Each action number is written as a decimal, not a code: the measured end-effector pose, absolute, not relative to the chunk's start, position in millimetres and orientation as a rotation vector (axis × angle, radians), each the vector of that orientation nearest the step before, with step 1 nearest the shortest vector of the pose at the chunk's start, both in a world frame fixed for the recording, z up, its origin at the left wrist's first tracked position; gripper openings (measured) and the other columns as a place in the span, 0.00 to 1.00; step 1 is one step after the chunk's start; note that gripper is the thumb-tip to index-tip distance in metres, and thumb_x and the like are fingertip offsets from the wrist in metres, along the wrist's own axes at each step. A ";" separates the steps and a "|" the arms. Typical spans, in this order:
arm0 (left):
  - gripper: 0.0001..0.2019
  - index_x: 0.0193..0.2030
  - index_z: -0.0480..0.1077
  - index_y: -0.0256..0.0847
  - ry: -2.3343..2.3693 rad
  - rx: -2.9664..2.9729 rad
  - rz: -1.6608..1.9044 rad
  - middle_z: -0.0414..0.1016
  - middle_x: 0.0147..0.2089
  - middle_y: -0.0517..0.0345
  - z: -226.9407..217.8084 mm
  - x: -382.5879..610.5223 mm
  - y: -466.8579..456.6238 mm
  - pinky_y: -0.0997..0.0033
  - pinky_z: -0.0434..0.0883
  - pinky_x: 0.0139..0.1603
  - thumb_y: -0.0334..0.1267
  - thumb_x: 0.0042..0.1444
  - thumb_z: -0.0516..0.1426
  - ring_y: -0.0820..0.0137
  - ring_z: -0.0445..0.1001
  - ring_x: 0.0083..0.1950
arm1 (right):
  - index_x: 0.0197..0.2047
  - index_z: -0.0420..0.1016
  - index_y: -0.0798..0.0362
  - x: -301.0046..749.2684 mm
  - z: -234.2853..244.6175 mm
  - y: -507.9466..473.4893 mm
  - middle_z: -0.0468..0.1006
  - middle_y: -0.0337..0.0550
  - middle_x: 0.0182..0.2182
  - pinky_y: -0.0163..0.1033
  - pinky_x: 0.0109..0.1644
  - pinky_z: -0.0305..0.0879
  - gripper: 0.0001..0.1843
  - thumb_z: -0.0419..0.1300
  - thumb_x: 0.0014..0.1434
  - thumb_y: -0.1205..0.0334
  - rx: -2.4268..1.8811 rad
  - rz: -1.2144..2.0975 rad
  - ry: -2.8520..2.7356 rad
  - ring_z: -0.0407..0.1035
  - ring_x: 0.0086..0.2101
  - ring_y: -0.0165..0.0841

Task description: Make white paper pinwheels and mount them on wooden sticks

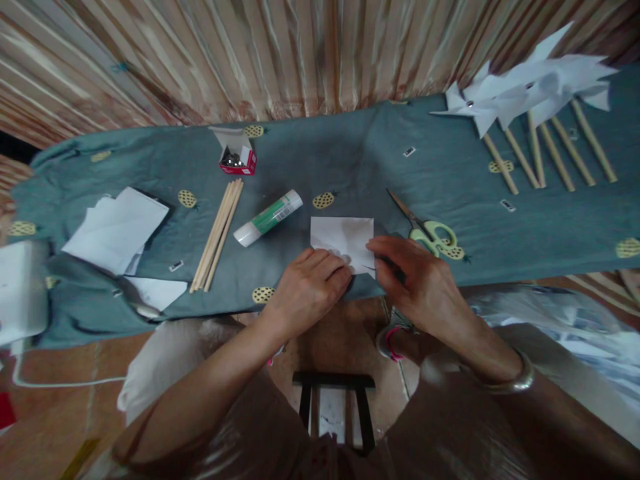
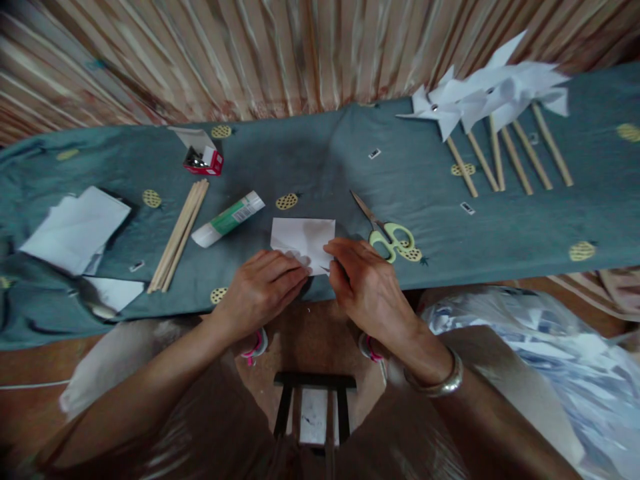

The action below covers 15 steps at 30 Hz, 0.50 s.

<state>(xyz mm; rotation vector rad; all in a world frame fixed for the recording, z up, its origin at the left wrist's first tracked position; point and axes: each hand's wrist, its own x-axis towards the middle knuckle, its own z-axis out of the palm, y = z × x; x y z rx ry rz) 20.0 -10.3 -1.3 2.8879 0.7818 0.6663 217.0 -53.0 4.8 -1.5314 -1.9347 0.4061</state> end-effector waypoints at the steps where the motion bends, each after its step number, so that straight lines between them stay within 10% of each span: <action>1: 0.06 0.40 0.73 0.35 0.789 2.891 0.675 0.77 0.37 0.54 -1.1 19.7 -11.0 0.67 0.66 0.38 0.31 0.62 0.54 0.68 0.72 0.37 | 0.48 0.75 0.57 218.8 6.0 -53.4 0.79 0.53 0.47 0.51 0.54 0.69 0.15 0.53 0.59 0.71 -1.517 0.425 -1.950 0.73 0.47 0.42; 15: 0.06 0.41 0.73 0.34 0.744 2.787 0.666 0.78 0.40 0.51 -1.7 13.1 -24.3 0.66 0.72 0.38 0.30 0.61 0.55 0.67 0.73 0.39 | 0.32 0.77 0.47 222.4 3.3 -61.0 0.78 0.42 0.43 0.48 0.53 0.68 0.04 0.62 0.58 0.64 -1.390 0.920 -1.800 0.72 0.46 0.38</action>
